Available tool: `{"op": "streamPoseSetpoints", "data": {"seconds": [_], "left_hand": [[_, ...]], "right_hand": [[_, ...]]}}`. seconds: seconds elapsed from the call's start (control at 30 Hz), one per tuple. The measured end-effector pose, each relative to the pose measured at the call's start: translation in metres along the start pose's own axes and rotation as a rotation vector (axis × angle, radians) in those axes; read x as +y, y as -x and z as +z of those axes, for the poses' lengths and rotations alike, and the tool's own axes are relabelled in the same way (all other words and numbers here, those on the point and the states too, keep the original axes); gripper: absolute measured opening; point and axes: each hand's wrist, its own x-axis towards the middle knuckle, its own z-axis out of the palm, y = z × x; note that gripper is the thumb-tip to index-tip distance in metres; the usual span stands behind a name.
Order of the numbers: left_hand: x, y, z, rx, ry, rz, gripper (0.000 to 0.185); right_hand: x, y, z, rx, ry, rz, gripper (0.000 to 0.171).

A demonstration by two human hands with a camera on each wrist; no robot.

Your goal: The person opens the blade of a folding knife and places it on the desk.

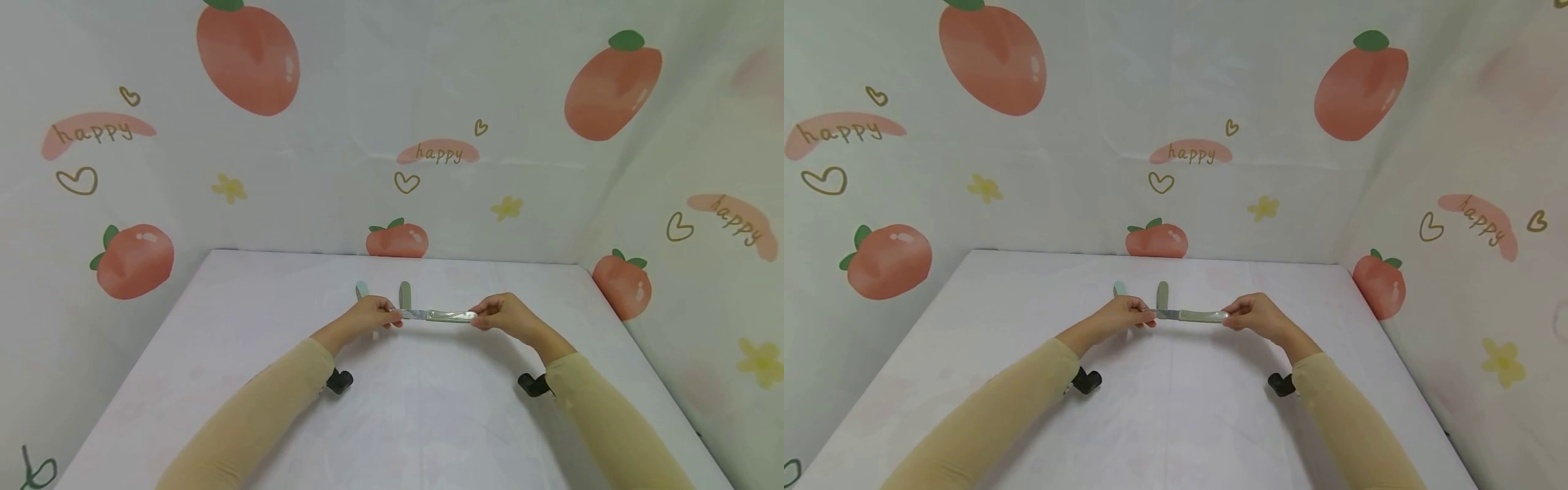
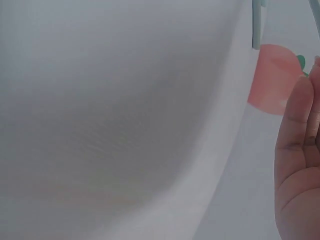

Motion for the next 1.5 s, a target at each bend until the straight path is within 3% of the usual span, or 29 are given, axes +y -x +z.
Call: {"op": "streamPoseSetpoints", "data": {"seconds": [0.17,0.4,1.1,1.27,1.5], "left_hand": [[0.000,-0.001,0.001,0.001,-0.040,0.023,0.020],[-0.003,-0.003,0.004,-0.010,-0.002,0.045,0.018],[-0.005,-0.014,0.009,0.136,-0.078,0.048,0.015],[-0.004,-0.017,0.010,0.181,-0.129,0.040,0.014],[0.003,-0.019,0.013,0.248,-0.244,-0.002,0.015]], "right_hand": [[0.003,0.000,-0.003,-0.011,-0.044,0.018,0.034],[0.010,0.003,-0.012,-0.017,-0.058,0.044,0.035],[0.026,0.009,-0.021,-0.063,-0.109,0.108,0.028],[0.029,0.007,-0.021,-0.041,-0.063,0.130,0.029],[0.025,0.006,-0.019,-0.029,0.091,0.189,0.029]]}}
